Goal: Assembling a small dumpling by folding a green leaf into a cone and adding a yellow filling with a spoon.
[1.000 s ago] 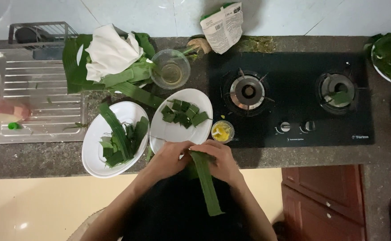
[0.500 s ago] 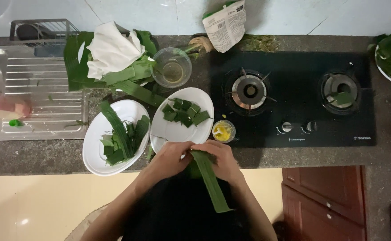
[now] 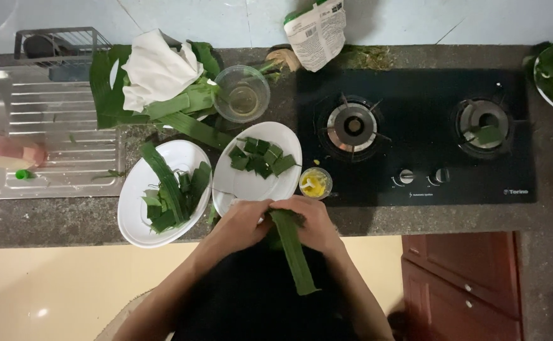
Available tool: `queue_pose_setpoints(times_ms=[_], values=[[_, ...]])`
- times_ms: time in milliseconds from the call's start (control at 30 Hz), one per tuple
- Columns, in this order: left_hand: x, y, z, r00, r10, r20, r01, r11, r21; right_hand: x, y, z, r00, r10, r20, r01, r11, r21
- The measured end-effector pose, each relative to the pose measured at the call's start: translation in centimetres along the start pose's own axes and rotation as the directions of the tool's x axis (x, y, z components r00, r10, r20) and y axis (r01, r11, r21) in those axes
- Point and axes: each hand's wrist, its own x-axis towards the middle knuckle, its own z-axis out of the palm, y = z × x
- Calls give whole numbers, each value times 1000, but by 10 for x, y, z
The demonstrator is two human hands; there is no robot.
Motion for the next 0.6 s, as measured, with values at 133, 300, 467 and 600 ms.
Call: queue_pose_setpoints(times_ms=[133,300,467,600], values=[[3,-4,5,999,-35,24,34,999,37,-4,0,-3,1000,-3,-2,3,1000,-4],[0,4,7,997,-65,37,64,997,34,-5,-11,-7,994,106,13,-106,990,90],[-1,12,-4,999,14,50,-15,1000,17,2,-27,-8,999,36,-36,-28,980,199],[6,5,-6,994,97,58,-101,993,65,0,-16,-5,997,-6,-74,9,999,43]])
